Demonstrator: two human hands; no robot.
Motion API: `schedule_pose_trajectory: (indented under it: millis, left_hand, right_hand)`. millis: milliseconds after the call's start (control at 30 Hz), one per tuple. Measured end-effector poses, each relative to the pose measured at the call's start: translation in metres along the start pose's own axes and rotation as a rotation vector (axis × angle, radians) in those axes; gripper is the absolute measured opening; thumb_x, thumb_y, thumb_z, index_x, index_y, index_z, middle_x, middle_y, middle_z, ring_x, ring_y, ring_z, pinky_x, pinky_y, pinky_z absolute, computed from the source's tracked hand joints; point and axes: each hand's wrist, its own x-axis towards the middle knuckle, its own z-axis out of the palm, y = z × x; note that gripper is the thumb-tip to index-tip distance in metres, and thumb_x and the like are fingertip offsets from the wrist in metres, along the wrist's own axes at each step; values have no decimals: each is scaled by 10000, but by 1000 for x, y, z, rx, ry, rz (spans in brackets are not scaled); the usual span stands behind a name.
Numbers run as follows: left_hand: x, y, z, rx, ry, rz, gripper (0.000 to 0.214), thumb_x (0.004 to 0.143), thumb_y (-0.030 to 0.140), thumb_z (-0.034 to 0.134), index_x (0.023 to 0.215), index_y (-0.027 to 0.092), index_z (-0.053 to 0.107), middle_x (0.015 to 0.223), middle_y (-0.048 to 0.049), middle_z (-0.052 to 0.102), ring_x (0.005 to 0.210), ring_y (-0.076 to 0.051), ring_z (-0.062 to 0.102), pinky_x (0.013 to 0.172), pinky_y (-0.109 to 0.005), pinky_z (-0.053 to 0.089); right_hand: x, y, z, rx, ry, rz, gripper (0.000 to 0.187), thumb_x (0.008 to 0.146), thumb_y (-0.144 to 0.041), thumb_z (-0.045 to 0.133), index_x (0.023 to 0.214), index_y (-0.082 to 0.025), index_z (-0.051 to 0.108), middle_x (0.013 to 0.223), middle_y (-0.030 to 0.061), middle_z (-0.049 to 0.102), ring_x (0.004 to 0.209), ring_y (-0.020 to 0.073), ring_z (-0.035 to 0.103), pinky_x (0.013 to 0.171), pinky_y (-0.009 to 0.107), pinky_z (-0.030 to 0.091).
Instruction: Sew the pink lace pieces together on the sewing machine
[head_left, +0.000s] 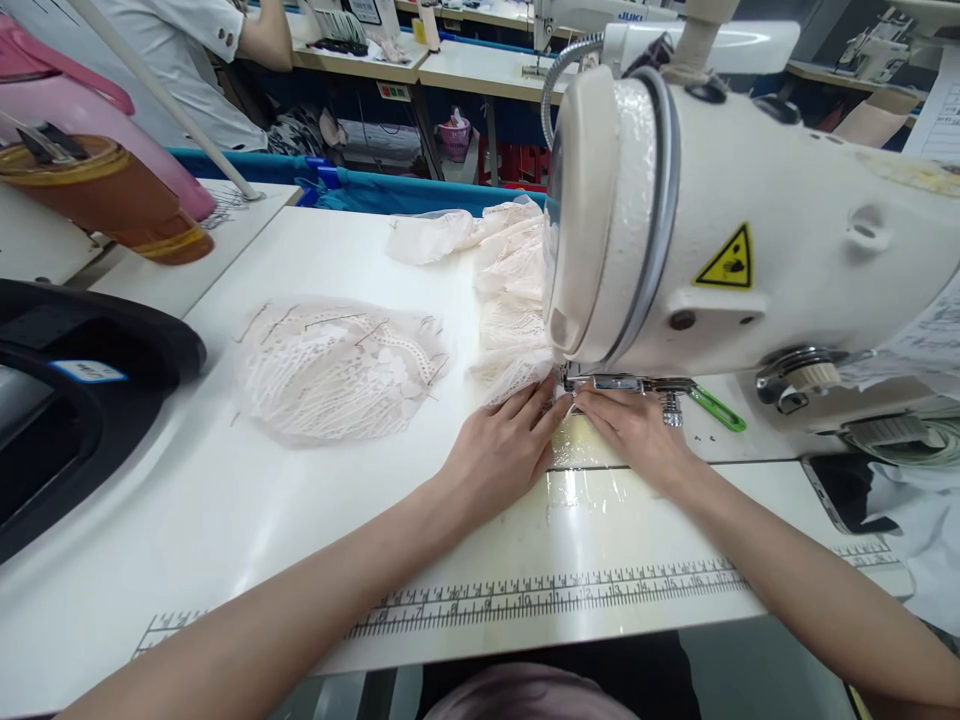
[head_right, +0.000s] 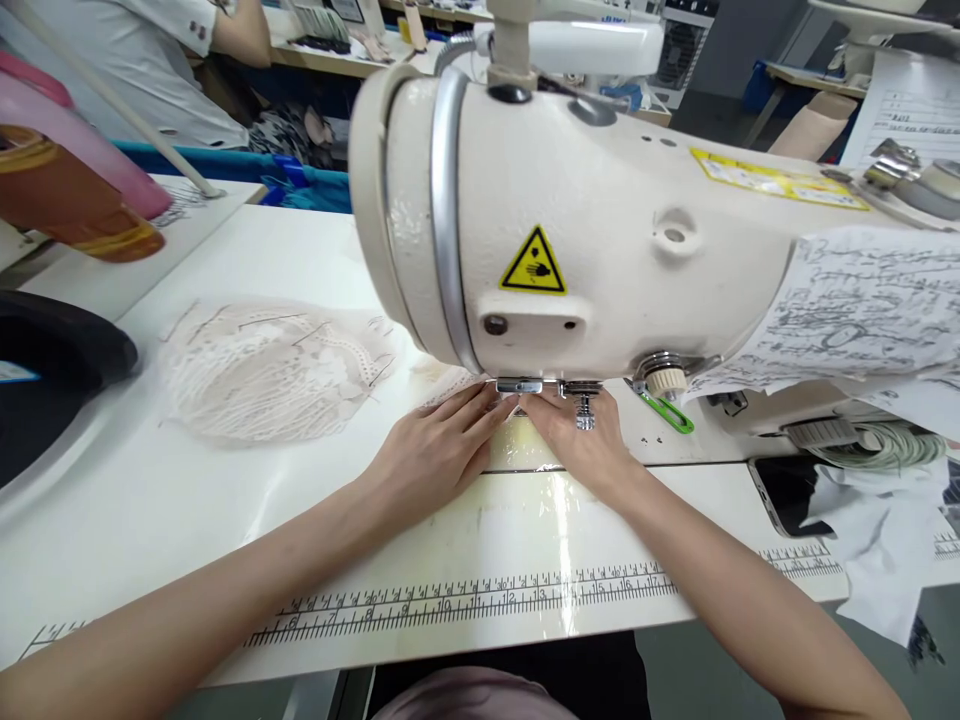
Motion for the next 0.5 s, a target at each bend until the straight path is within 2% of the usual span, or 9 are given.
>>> schedule_pose_trajectory:
  millis: [200, 333, 500]
  left_hand:
    - [-1, 2, 0, 77, 91, 117, 337, 908, 86, 428, 1201, 53, 592, 1244, -125, 623, 1155, -251, 593, 887, -355, 525]
    - [-2, 3, 0, 68, 67, 86, 353, 923, 123, 419, 1229, 26, 567, 1224, -148, 631, 1104, -261, 623, 859, -374, 535]
    - [-1, 2, 0, 50, 75, 43, 336, 935, 175, 432, 1198, 48, 597, 1232, -143, 625, 1127, -261, 611, 862, -387, 539]
  right_hand:
    - [-6, -6, -3, -87, 29, -10, 201, 939, -242, 505, 1035, -207, 679, 1087, 16, 705, 888, 157, 670, 784, 331, 503]
    - [-8, -14, -6, -77, 8, -7, 218, 948, -300, 501, 1000, -199, 687, 1124, 11, 690, 922, 158, 662, 805, 338, 469]
    - [-7, -19, -7, -31, -45, 44, 257, 952, -351, 493, 1068, -209, 672, 1143, 35, 674, 975, 182, 643, 864, 394, 421]
